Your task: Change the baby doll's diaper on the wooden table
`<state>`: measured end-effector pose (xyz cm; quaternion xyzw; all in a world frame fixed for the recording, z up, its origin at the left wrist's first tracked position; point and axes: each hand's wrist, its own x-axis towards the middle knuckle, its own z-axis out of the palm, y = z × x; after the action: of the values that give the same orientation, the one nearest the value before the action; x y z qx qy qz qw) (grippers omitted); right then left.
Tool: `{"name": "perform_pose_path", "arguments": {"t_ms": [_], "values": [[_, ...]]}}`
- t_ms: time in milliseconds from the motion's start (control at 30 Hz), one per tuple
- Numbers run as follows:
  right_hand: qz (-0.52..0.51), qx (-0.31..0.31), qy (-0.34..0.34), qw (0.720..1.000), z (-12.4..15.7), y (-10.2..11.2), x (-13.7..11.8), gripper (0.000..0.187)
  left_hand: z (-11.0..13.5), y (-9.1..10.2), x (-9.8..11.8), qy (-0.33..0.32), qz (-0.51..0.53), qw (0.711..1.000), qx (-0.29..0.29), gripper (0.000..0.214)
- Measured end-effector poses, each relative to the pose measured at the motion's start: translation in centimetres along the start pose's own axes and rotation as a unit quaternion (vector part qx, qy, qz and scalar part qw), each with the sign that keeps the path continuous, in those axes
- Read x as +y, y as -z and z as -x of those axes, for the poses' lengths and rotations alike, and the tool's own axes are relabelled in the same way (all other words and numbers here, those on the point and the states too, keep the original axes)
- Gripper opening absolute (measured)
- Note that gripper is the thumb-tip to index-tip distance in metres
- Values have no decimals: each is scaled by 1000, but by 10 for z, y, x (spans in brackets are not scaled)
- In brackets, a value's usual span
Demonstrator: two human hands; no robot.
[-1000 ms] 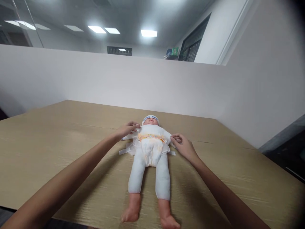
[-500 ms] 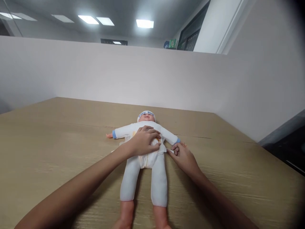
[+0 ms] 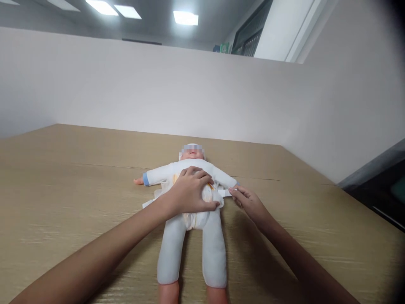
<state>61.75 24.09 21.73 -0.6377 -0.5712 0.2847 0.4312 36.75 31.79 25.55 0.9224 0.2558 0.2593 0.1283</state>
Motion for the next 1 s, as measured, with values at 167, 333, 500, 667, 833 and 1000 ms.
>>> {"name": "perform_pose_path", "arguments": {"t_ms": [167,333,500,667,833,1000], "values": [[-26,-37,9,999,-21,-24,-27,51,0,2,0,15,11,1000,-4,71],[-28,-52,58,997,-29,-50,-37,47,1,0,-1,19,40,999,3,82],[29,38,179,983,7,-52,-31,32,2,2,-3,10,76,997,2,74],[140,-22,298,944,31,-43,-24,50,10,13,-17,33,230,973,-1,75],[216,-36,325,920,28,-38,-19,58,51,13,-61,149,312,931,118,41],[224,-30,335,915,25,-39,-16,58,84,10,-97,181,344,918,75,45]]}}
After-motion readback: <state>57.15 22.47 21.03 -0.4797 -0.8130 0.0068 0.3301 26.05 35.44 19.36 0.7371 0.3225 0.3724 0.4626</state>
